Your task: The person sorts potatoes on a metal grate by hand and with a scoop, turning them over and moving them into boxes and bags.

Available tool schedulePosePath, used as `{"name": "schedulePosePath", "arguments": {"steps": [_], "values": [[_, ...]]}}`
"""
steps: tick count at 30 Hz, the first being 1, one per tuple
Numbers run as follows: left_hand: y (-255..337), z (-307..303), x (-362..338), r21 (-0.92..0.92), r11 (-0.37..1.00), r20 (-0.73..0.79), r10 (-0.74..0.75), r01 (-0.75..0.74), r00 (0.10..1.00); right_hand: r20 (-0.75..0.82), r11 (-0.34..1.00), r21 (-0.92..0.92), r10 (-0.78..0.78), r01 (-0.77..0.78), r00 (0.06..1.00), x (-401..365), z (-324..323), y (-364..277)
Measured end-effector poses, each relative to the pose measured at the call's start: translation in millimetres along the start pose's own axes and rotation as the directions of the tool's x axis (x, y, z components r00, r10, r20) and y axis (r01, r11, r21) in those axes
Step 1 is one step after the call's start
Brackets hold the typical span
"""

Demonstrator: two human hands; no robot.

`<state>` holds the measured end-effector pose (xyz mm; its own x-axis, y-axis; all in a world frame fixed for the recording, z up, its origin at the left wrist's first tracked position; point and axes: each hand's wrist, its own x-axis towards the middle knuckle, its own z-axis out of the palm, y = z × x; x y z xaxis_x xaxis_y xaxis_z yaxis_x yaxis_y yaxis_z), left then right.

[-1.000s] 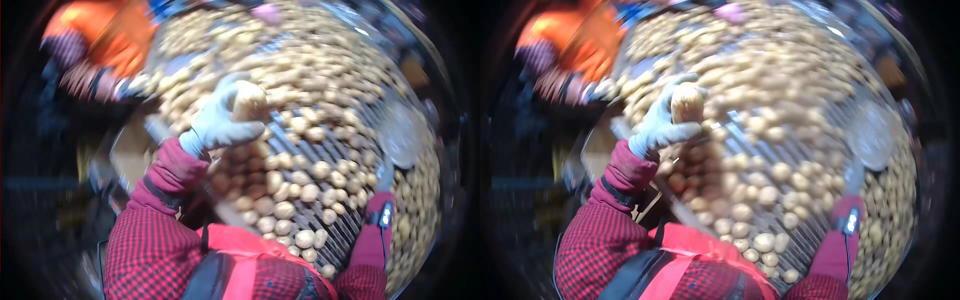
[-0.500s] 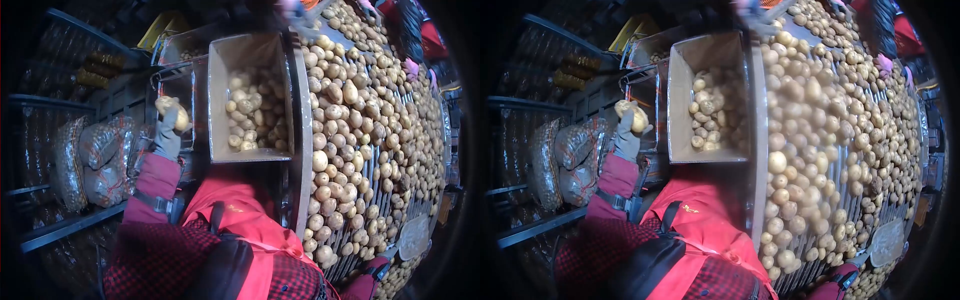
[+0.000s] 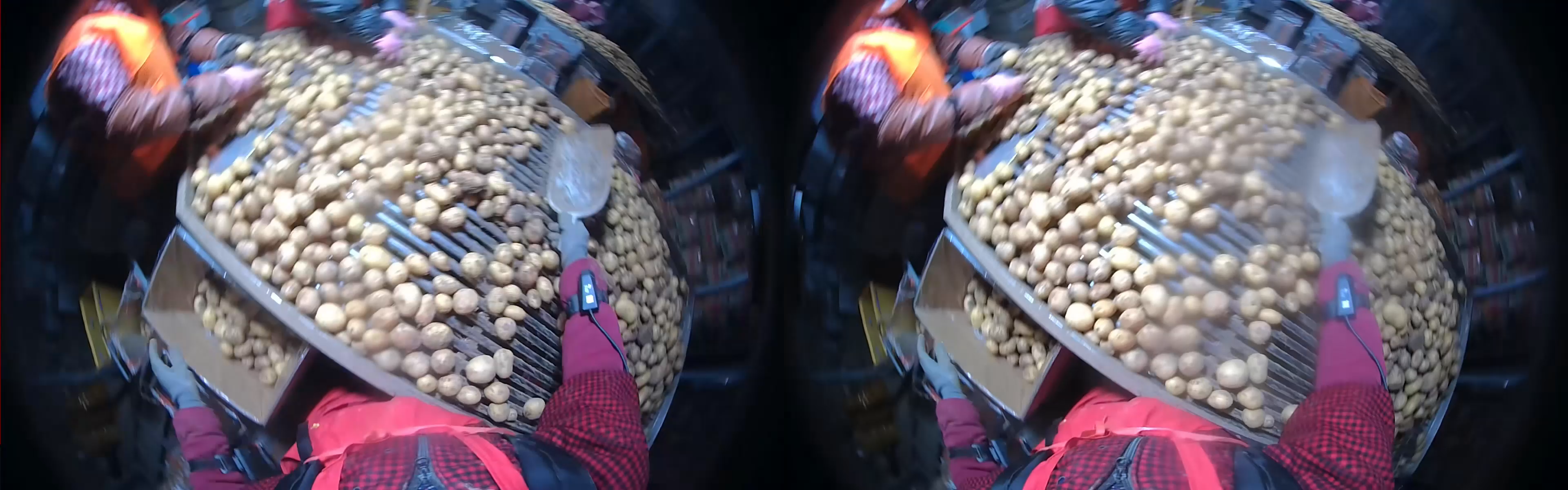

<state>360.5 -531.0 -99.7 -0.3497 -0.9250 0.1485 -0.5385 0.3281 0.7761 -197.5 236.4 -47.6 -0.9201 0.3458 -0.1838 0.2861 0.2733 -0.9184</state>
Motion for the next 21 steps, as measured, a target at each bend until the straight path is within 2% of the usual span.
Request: {"name": "schedulePosePath", "arguments": {"steps": [1,2,4,6,7,8,9,10,11,13,15,17,18,20,21], "values": [[32,23,-4,0.162,0.938,0.020,0.307,-0.306,0.951,0.012,0.995,-0.074,-0.061,0.062,0.998,8,6,-8],[113,48,-22,0.129,0.918,0.068,0.369,-0.375,0.927,0.102,0.937,-0.250,-0.226,0.245,0.969,35,6,-12],[177,92,-28,0.001,0.795,0.178,0.596,-0.606,0.783,0.272,0.623,-0.519,-0.530,0.586,0.803,72,10,-32],[223,126,-47,-0.106,0.674,0.237,0.731,-0.731,0.640,0.376,0.512,-0.583,-0.517,0.630,0.769,86,38,-90],[235,141,-51,-0.139,0.616,0.301,0.772,-0.776,0.559,0.335,0.550,-0.564,-0.529,0.616,0.780,72,58,-120],[238,157,-58,-0.155,0.638,0.360,0.747,-0.754,0.559,0.294,0.586,-0.542,-0.539,0.602,0.789,56,78,-151],[240,166,-62,-0.214,0.646,0.395,0.743,-0.732,0.540,0.294,0.484,-0.601,-0.606,0.636,0.739,49,91,-171],[240,172,-65,-0.169,0.637,0.424,0.736,-0.752,0.528,0.293,0.377,-0.659,-0.669,0.652,0.683,41,105,-191],[240,177,-67,-0.122,0.626,0.451,0.726,-0.770,0.519,0.327,0.213,-0.763,-0.686,0.610,0.650,51,118,-203],[243,176,-67,-0.091,0.637,0.463,0.708,-0.766,0.534,0.397,0.093,-0.823,-0.611,0.560,0.685,65,138,-224],[241,178,-67,-0.103,0.635,0.450,0.716,-0.766,0.533,0.467,0.178,-0.791,-0.442,0.585,0.766,55,147,-254],[245,177,-64,-0.096,0.622,0.458,0.721,-0.777,0.520,0.532,0.253,-0.766,-0.264,0.590,0.804,33,151,-286],[246,176,-65,-0.096,0.617,0.464,0.722,-0.781,0.513,0.549,0.260,-0.746,-0.281,0.613,0.787,24,144,-285],[248,179,-63,-0.127,0.634,0.456,0.720,-0.763,0.523,0.610,0.435,-0.623,-0.251,0.651,0.752,5,112,-286],[250,180,-61,-0.143,0.642,0.454,0.719,-0.753,0.527,0.660,0.595,-0.498,-0.212,0.631,0.720,-1,89,-283]]}}
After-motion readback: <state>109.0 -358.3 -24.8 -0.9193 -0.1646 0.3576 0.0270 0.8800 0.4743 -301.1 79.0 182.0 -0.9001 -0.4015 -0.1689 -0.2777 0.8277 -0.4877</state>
